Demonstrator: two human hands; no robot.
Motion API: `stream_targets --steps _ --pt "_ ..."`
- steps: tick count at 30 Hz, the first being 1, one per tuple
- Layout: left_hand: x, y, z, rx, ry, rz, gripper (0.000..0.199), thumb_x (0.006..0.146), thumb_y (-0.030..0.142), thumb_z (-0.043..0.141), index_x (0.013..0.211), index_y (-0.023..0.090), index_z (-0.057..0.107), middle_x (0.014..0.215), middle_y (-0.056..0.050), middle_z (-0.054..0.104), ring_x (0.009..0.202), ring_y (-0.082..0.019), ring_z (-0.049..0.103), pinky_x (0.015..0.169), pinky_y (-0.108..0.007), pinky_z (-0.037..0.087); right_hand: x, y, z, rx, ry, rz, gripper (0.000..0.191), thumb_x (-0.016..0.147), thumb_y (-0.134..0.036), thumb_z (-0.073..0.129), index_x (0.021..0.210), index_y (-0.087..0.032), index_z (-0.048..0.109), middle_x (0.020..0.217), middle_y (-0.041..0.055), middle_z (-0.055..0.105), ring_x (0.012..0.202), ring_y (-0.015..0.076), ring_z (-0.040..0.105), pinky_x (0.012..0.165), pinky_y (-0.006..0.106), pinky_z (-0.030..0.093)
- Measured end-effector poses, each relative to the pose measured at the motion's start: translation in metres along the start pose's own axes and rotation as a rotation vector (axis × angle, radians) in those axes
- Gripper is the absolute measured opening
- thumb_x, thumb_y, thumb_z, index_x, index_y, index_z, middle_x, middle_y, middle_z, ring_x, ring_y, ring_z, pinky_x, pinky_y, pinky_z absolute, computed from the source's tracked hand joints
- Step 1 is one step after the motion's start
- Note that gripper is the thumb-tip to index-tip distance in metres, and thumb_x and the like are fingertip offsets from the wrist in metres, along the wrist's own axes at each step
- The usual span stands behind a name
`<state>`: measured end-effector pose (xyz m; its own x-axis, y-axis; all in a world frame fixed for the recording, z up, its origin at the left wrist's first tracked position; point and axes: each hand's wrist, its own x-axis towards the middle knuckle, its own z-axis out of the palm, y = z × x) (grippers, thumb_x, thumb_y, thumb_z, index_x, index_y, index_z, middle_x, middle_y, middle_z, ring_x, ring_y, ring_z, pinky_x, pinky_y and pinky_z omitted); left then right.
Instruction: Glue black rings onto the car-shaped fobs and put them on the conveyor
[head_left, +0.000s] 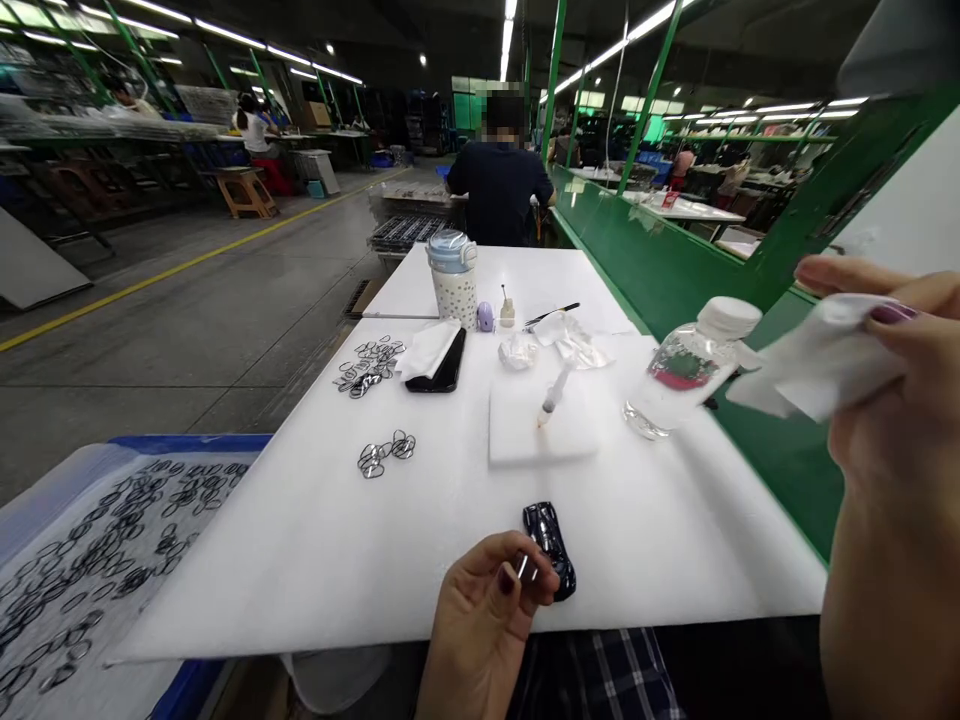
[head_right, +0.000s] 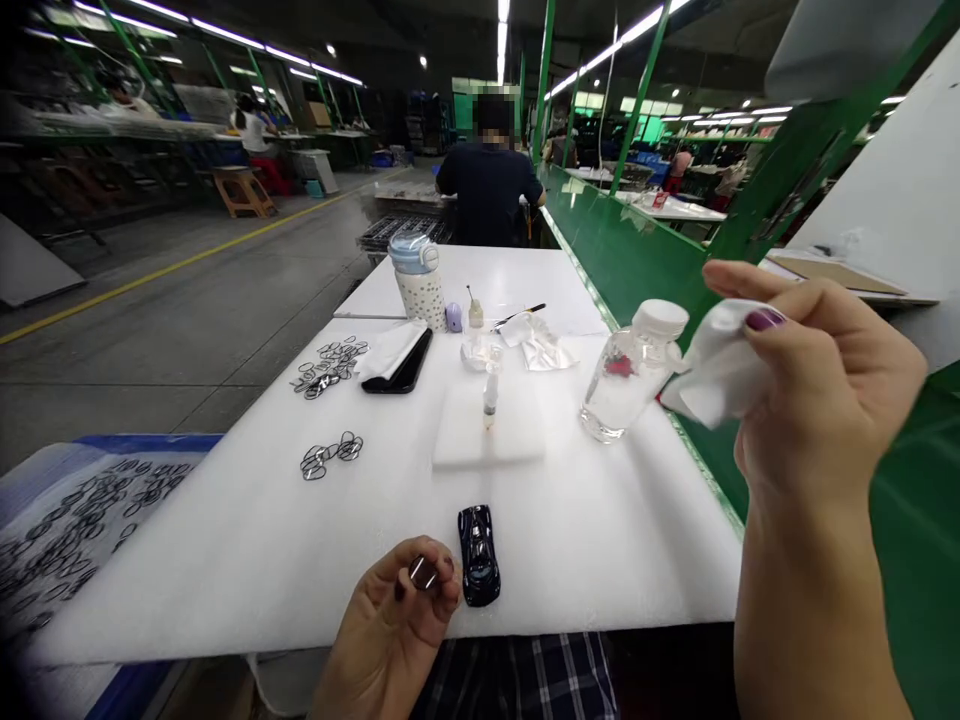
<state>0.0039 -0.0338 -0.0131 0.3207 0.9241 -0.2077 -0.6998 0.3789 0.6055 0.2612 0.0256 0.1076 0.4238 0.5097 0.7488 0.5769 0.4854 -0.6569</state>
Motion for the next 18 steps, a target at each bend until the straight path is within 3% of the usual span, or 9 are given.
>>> stream_targets --steps 3,6,8,10,15,18 --pt "-0.001 0.002 0.000 -0.023 -0.025 -0.014 0.014 0.078 0.029 0.078 0.084 0.017 0.076 0.078 -0.004 0.069 0.073 -0.011 0.064 0.072 -0.017 0.053 -0.042 -0.015 0.000 0.143 -0.131 0.222 0.017 0.078 -0.017 0.050 0.065 -0.026 0.057 0.092 0.0042 0.070 0.088 0.0281 0.066 0.096 0.051 0.044" --pt "-0.001 0.002 0.001 -0.035 -0.035 -0.014 0.014 0.079 0.030 0.077 0.084 0.017 0.076 0.079 -0.004 0.068 0.073 -0.011 0.064 0.071 -0.017 0.053 -0.080 -0.004 -0.002 0.190 -0.315 0.418 0.018 0.082 -0.028 0.058 0.065 -0.023 0.059 0.090 0.0052 0.071 0.089 0.0277 0.065 0.091 0.046 0.046" --pt "0.000 0.002 0.001 -0.032 -0.041 -0.016 0.014 0.080 0.030 0.076 0.084 0.017 0.076 0.079 -0.004 0.069 0.073 -0.011 0.064 0.071 -0.016 0.053 -0.095 0.008 -0.004 0.108 -0.415 0.442 0.018 0.084 -0.033 0.061 0.069 -0.023 0.063 0.093 0.0047 0.070 0.096 0.0265 0.062 0.087 0.039 0.046" --pt "0.000 0.002 0.000 -0.026 -0.042 -0.018 0.014 0.081 0.030 0.075 0.085 0.017 0.076 0.080 -0.003 0.069 0.074 -0.011 0.064 0.072 -0.016 0.053 -0.103 0.017 -0.006 0.018 -0.491 0.441 0.020 0.085 -0.036 0.063 0.070 -0.022 0.063 0.088 0.0037 0.064 0.090 0.0226 0.058 0.076 0.032 0.044" --pt "-0.001 0.002 0.000 -0.002 -0.047 -0.021 0.015 0.080 0.032 0.075 0.085 0.017 0.075 0.079 -0.003 0.068 0.074 -0.011 0.063 0.072 -0.016 0.053 -0.112 0.022 -0.004 0.131 -0.522 0.699 0.034 0.089 -0.045 0.059 0.068 -0.020 0.051 0.065 -0.0007 0.043 0.059 0.0129 0.039 0.050 0.024 0.033" --pt "-0.001 0.003 0.000 0.001 -0.036 -0.016 0.016 0.080 0.032 0.076 0.084 0.017 0.075 0.079 -0.003 0.069 0.074 -0.011 0.063 0.071 -0.016 0.053 -0.116 0.027 -0.004 0.084 -0.515 0.758 0.033 0.087 -0.047 0.061 0.070 -0.019 0.053 0.064 -0.0013 0.045 0.057 0.0117 0.039 0.051 0.023 0.033"
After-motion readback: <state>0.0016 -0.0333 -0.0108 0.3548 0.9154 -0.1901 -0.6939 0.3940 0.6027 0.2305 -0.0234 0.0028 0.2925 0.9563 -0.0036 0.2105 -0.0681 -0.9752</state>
